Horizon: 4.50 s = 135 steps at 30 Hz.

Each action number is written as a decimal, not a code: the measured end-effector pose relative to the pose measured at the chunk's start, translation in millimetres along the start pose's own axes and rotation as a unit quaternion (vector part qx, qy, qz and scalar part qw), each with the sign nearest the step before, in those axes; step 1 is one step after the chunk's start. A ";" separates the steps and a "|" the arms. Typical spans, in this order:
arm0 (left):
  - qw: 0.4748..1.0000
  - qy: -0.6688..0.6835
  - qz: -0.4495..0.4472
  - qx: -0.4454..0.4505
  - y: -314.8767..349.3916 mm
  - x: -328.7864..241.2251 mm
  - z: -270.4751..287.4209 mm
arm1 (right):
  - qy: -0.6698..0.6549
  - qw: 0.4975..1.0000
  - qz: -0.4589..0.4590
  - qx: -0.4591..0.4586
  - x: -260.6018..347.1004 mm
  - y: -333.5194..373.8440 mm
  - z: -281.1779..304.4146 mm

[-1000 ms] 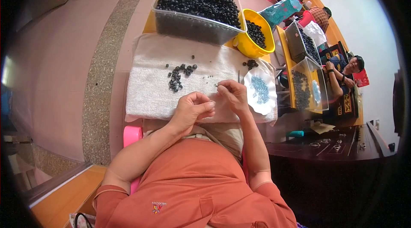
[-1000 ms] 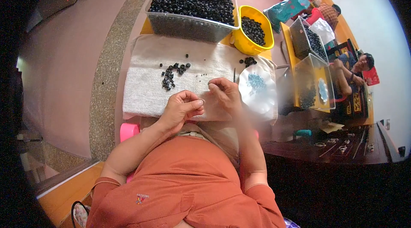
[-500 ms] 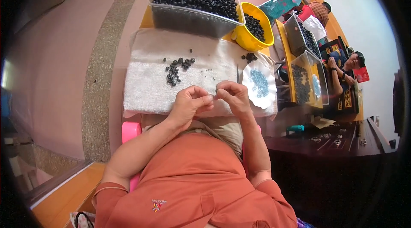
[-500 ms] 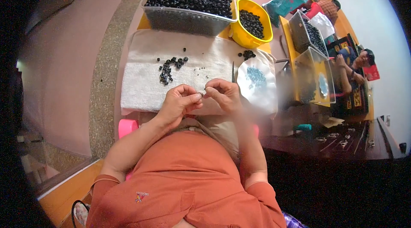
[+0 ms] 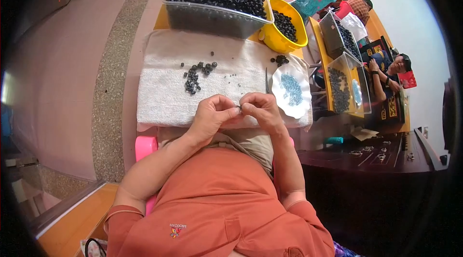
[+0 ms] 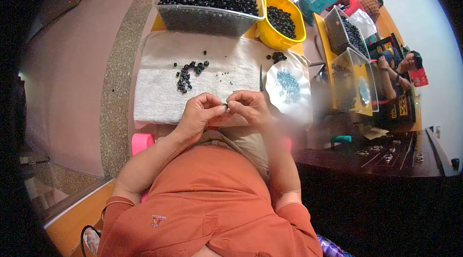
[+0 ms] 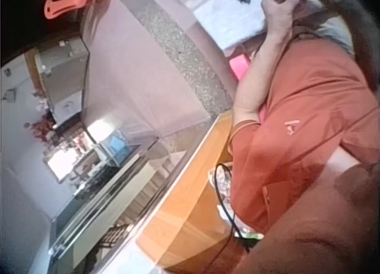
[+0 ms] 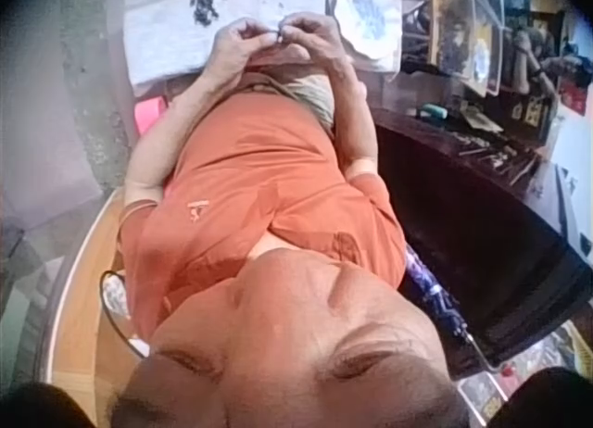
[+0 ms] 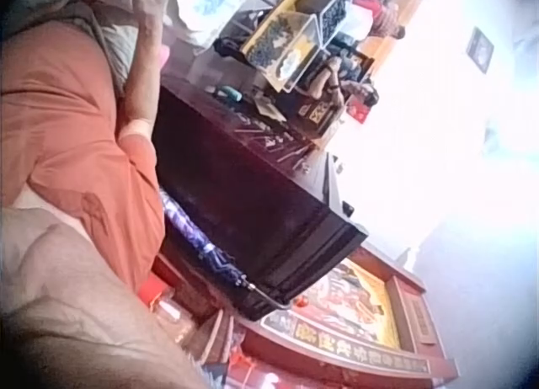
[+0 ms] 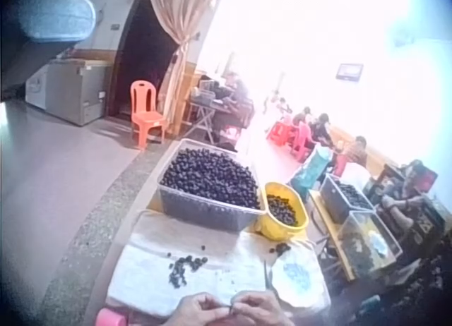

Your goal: Sorting small black round components from a large container onto a white towel and a plate.

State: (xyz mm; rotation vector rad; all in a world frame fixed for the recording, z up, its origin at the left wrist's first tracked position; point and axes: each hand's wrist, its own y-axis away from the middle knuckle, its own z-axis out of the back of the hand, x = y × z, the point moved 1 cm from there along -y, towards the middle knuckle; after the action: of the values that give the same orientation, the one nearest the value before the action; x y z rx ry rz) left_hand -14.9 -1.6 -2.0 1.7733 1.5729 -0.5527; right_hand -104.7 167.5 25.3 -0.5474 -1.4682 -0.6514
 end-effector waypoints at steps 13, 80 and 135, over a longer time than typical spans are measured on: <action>1.000 0.004 0.005 0.007 0.2 2.2 2.5 | -0.072 0.996 -0.008 -0.046 -15.3 0.7 -10.9; 0.989 -0.045 0.081 0.119 0.3 1.5 4.8 | 0.026 0.996 -0.027 0.086 10.5 22.6 3.9; 0.998 0.047 0.034 -0.014 0.4 0.9 5.4 | 0.304 0.897 0.265 -0.181 -12.8 16.6 -47.1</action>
State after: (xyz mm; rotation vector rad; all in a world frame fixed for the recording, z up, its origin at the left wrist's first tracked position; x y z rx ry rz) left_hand -13.7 -4.9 -6.1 1.8478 1.5679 -0.4187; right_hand -59.2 147.6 11.6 -0.8958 -0.5631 -0.5825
